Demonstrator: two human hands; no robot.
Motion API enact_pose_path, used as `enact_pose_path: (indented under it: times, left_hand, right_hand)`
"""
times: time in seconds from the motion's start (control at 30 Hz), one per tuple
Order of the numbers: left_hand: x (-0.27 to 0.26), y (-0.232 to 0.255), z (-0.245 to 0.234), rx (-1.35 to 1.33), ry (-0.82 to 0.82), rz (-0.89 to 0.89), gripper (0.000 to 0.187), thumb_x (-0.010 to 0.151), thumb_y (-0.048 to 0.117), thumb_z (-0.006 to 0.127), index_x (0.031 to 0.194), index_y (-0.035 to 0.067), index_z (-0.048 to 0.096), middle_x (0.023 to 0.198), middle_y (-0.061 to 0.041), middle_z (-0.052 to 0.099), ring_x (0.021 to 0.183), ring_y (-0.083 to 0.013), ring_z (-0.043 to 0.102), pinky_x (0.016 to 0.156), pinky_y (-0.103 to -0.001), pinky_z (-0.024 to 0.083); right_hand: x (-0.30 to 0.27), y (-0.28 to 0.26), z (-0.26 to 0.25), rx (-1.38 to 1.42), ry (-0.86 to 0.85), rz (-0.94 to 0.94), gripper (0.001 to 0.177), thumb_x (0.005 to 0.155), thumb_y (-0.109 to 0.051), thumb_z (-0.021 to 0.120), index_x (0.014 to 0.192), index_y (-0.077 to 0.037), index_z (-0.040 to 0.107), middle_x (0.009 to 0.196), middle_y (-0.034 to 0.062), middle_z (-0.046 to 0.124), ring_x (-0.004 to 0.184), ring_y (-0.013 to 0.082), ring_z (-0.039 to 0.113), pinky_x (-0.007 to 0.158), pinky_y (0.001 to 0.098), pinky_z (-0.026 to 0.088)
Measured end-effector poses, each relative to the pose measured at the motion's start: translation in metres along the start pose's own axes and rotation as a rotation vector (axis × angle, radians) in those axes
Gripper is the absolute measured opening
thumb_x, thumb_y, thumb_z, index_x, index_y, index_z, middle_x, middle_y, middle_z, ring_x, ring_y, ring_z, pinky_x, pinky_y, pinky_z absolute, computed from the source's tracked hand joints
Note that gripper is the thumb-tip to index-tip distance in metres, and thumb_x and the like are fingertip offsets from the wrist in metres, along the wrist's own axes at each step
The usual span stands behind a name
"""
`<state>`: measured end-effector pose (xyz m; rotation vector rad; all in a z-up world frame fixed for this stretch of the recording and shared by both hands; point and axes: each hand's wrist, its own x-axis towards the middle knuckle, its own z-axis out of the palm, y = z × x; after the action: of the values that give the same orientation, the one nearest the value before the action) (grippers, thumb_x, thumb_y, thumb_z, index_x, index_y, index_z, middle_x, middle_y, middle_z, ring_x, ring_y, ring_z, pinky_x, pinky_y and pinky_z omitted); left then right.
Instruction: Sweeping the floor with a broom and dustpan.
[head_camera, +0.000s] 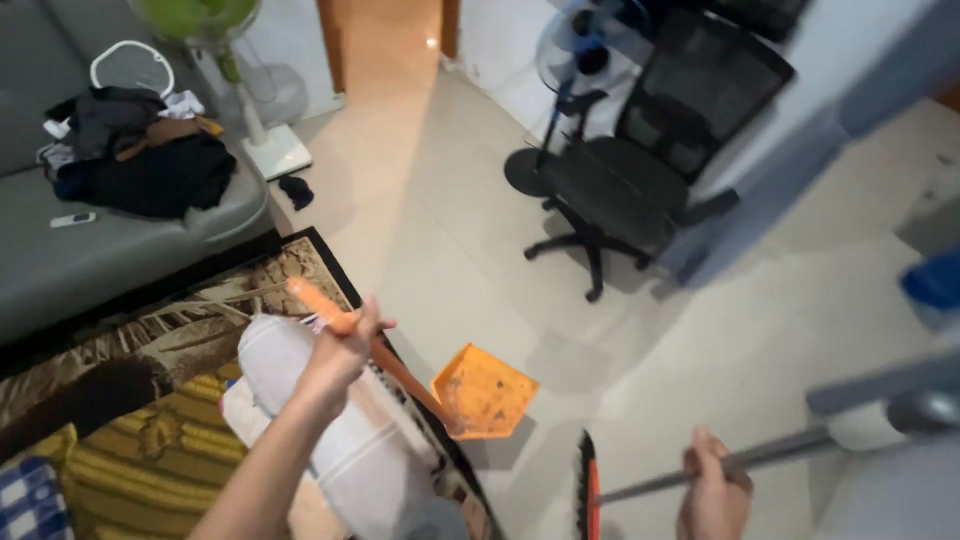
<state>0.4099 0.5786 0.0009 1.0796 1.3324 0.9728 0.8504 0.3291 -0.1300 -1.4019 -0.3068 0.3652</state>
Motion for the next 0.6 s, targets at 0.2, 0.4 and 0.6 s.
enact_pose_path:
  times: [0.2, 0.4, 0.6]
  left_hand:
    - [0.215, -0.029, 0.023, -0.258, 0.066, -0.263, 0.061, 0.093, 0.067, 0.049, 0.097, 0.007, 0.052, 0.120, -0.003, 0.075, 0.092, -0.0244, 0.062, 0.078, -0.052, 0.050]
    - [0.405, 0.008, 0.081, -0.290, 0.382, -0.175, 0.042, 0.099, 0.051, 0.052, 0.101, 0.010, 0.057, 0.118, -0.008, 0.073, 0.097, -0.0205, 0.059, 0.086, -0.048, 0.049]
    - [0.579, 0.028, 0.092, -0.148, 0.472, 0.069, 0.056, 0.106, 0.047, 0.055, 0.084, -0.005, 0.055, 0.108, -0.015, 0.077, 0.103, -0.0176, 0.068, 0.093, -0.037, 0.050]
  right_hand:
    - [0.151, -0.071, 0.260, -0.835, -0.447, -0.573, 0.025, 0.101, -0.024, 0.063, 0.095, -0.001, 0.069, 0.087, 0.0136, 0.067, 0.081, 0.0253, 0.060, 0.074, 0.0361, 0.047]
    - [0.334, -0.010, 0.433, -0.575, -0.806, 0.543, 0.028, 0.101, -0.034, 0.057, 0.102, -0.006, 0.058, 0.099, 0.0358, 0.069, 0.084, 0.0407, 0.060, 0.078, 0.0520, 0.045]
    - [0.414, -0.055, 0.654, 0.525, -1.279, 0.767, 0.060, 0.095, -0.066, 0.050, 0.097, -0.006, 0.058, 0.147, 0.0390, 0.048, 0.134, 0.0437, 0.056, 0.102, 0.0550, 0.044]
